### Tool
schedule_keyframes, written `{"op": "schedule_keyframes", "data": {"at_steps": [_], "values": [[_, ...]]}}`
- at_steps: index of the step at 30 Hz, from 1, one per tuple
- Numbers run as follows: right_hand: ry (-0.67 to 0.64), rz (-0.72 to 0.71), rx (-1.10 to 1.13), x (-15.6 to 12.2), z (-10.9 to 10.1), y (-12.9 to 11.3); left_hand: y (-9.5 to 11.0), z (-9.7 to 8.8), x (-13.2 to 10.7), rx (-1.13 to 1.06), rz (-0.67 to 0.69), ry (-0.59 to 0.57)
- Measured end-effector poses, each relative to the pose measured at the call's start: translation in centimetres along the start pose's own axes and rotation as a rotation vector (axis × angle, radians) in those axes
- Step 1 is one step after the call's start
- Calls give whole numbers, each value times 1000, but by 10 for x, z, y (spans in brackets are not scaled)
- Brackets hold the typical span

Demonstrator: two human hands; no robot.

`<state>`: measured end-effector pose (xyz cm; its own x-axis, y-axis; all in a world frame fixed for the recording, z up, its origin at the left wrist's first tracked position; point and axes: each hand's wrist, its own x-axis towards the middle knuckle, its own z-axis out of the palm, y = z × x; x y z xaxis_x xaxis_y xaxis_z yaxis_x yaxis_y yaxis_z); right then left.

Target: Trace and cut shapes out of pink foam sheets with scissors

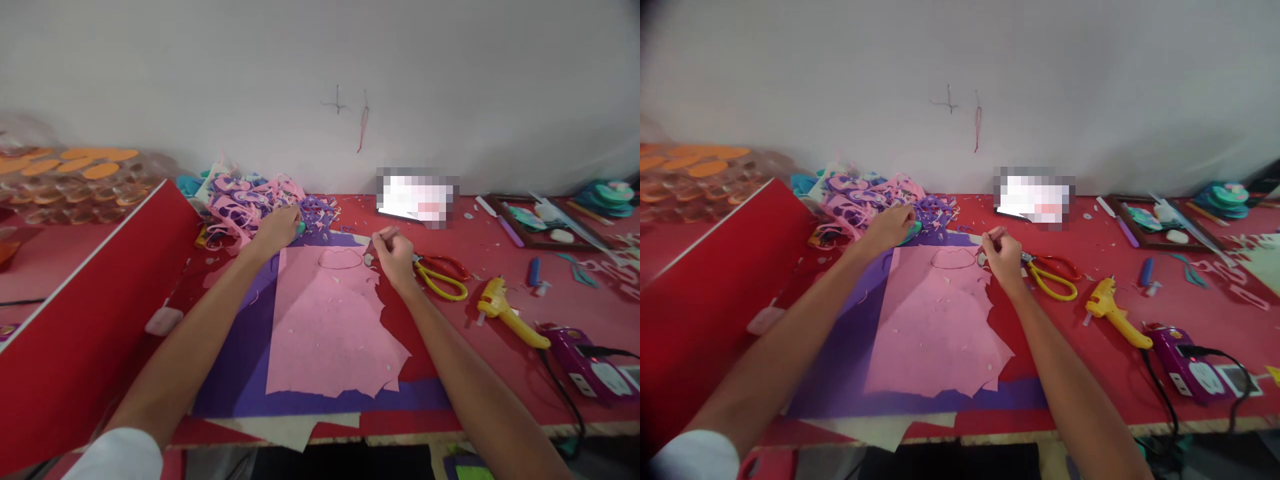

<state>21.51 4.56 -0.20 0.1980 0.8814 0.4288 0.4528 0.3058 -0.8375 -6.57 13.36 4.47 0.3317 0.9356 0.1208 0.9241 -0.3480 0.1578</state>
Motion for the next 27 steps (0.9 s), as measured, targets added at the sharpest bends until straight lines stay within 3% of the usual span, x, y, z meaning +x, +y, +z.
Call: {"op": "schedule_keyframes", "data": {"at_steps": [8,14,19,24,27], "values": [[0,2,-10,0,0,-3,-5,15,-1,37,106,-167],[6,-13,-5,0,0,-4,0,1,-2,-41,-17,-33],[-5,6,17,0,0,-2,-14,-18,-4,122,-118,88],[1,-5,3,0,0,-2,-22,-19,-5,182,-234,-183],[28,-24,-36,0,0,-3,-19,-14,-6,194,-238,-189]]}}
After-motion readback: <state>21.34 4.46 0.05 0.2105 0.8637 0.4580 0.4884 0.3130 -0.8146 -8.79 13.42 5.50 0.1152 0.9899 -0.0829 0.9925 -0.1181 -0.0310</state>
